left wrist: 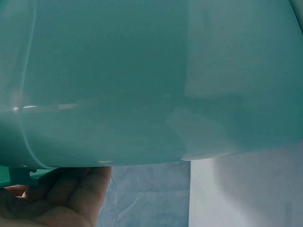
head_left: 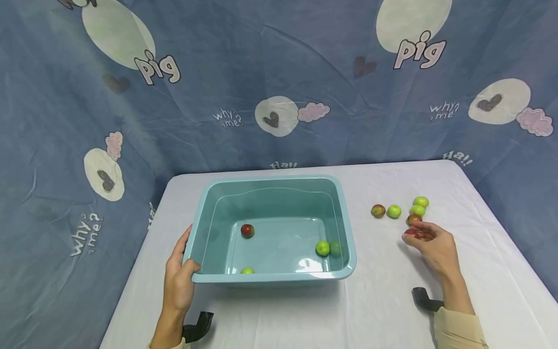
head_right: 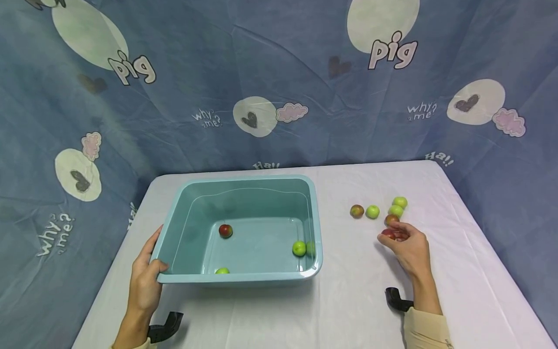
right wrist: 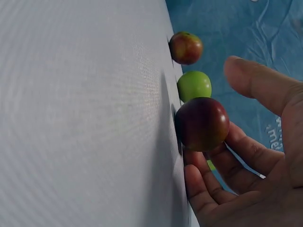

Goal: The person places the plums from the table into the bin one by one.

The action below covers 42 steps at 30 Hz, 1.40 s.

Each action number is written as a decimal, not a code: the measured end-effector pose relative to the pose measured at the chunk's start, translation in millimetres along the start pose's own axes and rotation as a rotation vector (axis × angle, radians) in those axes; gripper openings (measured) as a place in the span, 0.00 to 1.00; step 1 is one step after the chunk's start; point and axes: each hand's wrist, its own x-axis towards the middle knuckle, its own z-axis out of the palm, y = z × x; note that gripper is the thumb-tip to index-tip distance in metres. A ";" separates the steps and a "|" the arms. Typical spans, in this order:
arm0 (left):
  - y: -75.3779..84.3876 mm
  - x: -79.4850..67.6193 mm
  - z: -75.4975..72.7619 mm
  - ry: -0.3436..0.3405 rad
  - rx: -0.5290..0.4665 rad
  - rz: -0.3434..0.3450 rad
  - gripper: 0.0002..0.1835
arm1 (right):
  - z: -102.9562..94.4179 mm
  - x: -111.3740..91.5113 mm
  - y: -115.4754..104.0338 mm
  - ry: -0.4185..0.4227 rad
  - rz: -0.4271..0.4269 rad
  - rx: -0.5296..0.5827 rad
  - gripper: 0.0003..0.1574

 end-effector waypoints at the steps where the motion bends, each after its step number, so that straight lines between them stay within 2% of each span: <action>1: 0.4 -0.1 -0.1 0.000 -0.003 -0.001 0.47 | 0.3 0.2 0.4 0.000 -0.001 -0.014 0.37; 9: 2.4 -0.2 -0.6 0.003 -0.001 -0.001 0.47 | 1.4 0.9 4.3 -0.023 -0.005 -0.097 0.38; 21: 2.0 1.3 -0.8 0.000 -0.006 0.007 0.47 | -0.8 1.8 4.8 -0.045 0.035 -0.133 0.35; 28: 0.9 1.6 0.1 -0.004 -0.002 0.016 0.47 | -2.0 1.1 4.1 -0.041 0.042 -0.113 0.36; 36: 0.6 0.4 0.3 -0.001 0.031 0.010 0.47 | -2.6 -1.1 -0.3 -0.060 0.032 -0.056 0.36; 42: 0.8 0.5 0.4 -0.009 0.021 0.016 0.48 | -2.7 -2.1 -5.5 -0.057 0.020 0.013 0.36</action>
